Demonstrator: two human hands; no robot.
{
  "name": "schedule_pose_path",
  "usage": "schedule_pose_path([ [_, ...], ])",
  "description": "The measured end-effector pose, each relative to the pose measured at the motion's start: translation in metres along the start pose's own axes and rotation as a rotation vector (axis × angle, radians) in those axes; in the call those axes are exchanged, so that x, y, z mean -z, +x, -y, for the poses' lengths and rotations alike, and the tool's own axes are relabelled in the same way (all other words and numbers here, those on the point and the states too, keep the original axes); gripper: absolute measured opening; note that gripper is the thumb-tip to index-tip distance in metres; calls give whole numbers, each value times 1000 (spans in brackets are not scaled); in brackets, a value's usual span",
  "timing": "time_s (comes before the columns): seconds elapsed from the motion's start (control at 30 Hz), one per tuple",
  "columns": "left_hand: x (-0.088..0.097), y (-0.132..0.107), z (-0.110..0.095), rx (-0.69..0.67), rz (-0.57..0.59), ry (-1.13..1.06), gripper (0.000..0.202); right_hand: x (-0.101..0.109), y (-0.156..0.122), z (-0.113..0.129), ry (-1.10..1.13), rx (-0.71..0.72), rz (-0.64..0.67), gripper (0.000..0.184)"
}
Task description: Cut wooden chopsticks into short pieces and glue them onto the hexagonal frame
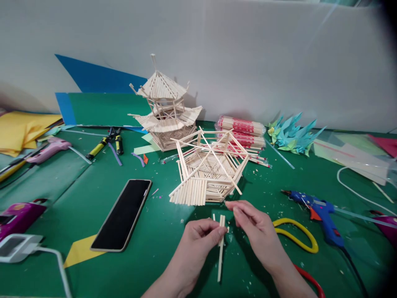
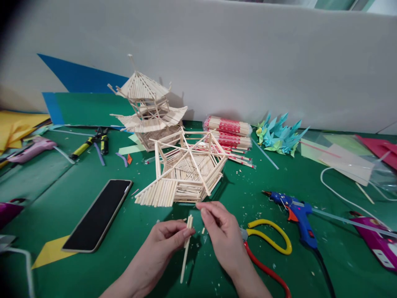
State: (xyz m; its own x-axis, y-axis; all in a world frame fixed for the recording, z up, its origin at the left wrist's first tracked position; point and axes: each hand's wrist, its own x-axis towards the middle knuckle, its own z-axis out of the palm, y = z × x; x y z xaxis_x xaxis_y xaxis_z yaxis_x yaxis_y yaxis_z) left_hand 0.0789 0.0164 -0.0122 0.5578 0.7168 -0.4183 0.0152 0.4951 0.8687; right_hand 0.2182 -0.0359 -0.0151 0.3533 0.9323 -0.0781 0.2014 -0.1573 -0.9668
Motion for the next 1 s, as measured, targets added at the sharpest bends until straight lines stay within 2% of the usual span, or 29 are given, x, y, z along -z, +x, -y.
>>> schedule_pose_path([
  [0.2, -3, 0, 2, 44, -77, -169, 14, -1, -15, -7, -23, -59, 34, 24],
  [0.37, -6, 1, 7, 27, -106, -311, 10, -14, -24, -4, -24, -36, 108, 25],
  [0.5, -7, 2, 11, 23, -154, -339, 8, -18, -24, -3, -13, -23, 142, 27],
  [0.8, -10, -1, 14, -35, -176, -270, 11, -29, -23, -13, 8, -32, 161, 30],
  [0.93, -8, -3, 20, -68, -174, -138, 17, -26, -22, -11, -45, -23, 169, 30],
  [1.0, -3, -5, 24, -116, -183, 15, 17, -20, -22, -10, -86, -23, 180, 29],
])
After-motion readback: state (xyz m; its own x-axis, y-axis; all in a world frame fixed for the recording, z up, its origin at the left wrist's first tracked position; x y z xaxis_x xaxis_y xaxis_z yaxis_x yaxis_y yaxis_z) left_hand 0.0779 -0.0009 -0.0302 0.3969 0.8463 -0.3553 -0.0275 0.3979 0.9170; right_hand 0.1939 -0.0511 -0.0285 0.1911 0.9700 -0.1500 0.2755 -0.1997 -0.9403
